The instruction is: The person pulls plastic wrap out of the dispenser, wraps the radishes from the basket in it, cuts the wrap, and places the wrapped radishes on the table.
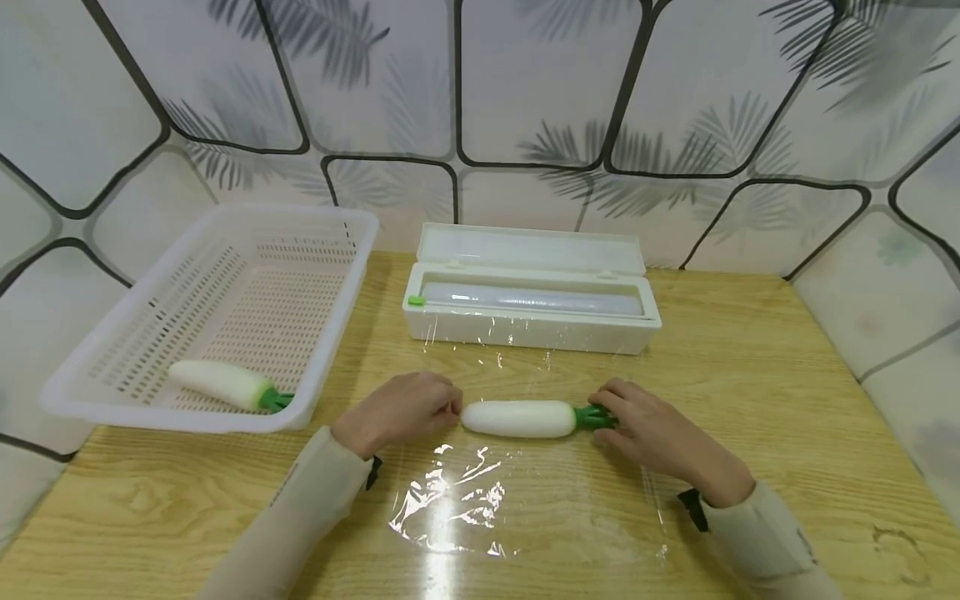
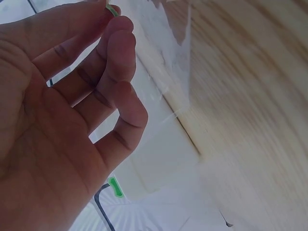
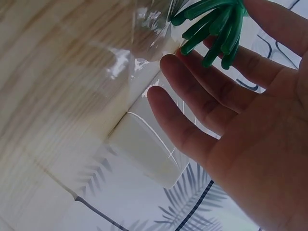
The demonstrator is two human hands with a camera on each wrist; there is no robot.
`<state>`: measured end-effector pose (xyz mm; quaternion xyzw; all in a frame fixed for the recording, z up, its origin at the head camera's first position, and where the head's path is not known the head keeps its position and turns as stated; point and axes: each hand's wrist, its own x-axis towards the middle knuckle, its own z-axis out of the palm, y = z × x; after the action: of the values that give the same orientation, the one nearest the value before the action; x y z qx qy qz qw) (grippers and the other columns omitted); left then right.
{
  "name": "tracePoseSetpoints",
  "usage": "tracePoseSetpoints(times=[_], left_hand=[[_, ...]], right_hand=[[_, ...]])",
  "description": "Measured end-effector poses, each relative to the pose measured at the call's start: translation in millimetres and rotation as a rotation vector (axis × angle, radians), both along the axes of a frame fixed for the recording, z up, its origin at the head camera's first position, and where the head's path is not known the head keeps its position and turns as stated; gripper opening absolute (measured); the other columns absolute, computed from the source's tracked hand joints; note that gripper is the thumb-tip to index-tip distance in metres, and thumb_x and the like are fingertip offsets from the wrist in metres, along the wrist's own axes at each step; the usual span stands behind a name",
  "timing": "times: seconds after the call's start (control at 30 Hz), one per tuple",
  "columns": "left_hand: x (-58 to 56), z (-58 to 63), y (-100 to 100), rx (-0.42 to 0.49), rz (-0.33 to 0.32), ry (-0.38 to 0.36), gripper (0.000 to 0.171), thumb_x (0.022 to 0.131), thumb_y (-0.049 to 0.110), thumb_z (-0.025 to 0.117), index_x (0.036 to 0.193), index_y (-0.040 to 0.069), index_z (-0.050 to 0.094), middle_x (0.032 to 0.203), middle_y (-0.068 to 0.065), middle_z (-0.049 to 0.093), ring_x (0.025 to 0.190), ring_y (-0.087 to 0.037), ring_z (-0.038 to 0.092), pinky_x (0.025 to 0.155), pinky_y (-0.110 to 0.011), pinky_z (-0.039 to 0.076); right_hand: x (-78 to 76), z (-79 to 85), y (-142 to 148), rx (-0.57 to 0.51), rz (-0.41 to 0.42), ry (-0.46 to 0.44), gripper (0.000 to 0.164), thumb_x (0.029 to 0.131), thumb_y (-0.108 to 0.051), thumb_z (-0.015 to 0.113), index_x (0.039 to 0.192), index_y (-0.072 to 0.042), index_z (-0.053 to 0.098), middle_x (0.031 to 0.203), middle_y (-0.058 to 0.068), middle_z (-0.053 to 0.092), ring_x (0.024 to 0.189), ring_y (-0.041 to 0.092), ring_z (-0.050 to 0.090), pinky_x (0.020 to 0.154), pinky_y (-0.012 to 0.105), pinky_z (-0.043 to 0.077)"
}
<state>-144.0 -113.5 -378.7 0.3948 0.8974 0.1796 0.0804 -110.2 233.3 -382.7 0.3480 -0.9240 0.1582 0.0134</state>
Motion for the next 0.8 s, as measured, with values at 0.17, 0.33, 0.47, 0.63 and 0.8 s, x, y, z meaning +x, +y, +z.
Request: tracePoseSetpoints(times=[0.17, 0.33, 0.47, 0.63, 0.8], left_hand=[[-1.4, 0.2, 1, -0.006, 0.011, -0.003, 0.01, 0.092, 0.001, 0.067, 0.094, 0.006, 0.076, 0.092, -0.003, 0.071, 0.077, -0.01, 0.06, 0.073, -0.028, 0.054], [-2.3, 0.2, 1, -0.013, 0.019, 0.009, 0.011, 0.092, 0.002, 0.066, 0.091, 0.007, 0.075, 0.089, 0.001, 0.069, 0.074, -0.009, 0.056, 0.069, -0.026, 0.052], [-2.0, 1.4, -1, -0.004, 0.01, 0.046, 0.011, 0.091, 0.001, 0.065, 0.09, 0.008, 0.073, 0.086, 0.002, 0.066, 0.072, -0.008, 0.053, 0.066, -0.026, 0.05], [5.0, 3.8, -8, -0.012, -0.015, 0.135, 0.006, 0.091, 0.003, 0.07, 0.092, 0.007, 0.075, 0.087, -0.001, 0.068, 0.075, -0.011, 0.061, 0.069, -0.026, 0.053], [22.1, 5.5, -17, -0.031, -0.046, 0.121, 0.002, 0.09, 0.009, 0.076, 0.091, 0.01, 0.075, 0.088, 0.001, 0.068, 0.077, -0.011, 0.063, 0.07, -0.026, 0.054]], right_hand=[[-0.3, 2.3, 1, -0.003, -0.015, -0.016, 0.039, 0.089, -0.013, 0.08, 0.121, 0.004, 0.065, 0.114, 0.011, 0.062, 0.096, 0.022, 0.061, 0.078, 0.04, 0.055], [-0.5, 3.5, 2, -0.009, -0.016, -0.004, 0.041, 0.088, -0.012, 0.08, 0.121, 0.006, 0.064, 0.115, 0.013, 0.063, 0.096, 0.022, 0.062, 0.078, 0.04, 0.055], [-0.1, 4.1, 6, -0.029, -0.007, 0.049, 0.045, 0.087, -0.011, 0.081, 0.123, 0.008, 0.063, 0.117, 0.017, 0.062, 0.1, 0.028, 0.064, 0.081, 0.045, 0.056], [0.1, 3.5, 11, -0.089, 0.058, 0.192, 0.045, 0.078, -0.005, 0.086, 0.117, 0.003, 0.066, 0.115, 0.014, 0.064, 0.099, 0.03, 0.065, 0.079, 0.045, 0.057], [10.0, 3.9, 18, -0.129, 0.144, 0.288, 0.044, 0.064, 0.002, 0.092, 0.101, -0.007, 0.071, 0.105, 0.006, 0.065, 0.091, 0.022, 0.064, 0.071, 0.04, 0.057]])
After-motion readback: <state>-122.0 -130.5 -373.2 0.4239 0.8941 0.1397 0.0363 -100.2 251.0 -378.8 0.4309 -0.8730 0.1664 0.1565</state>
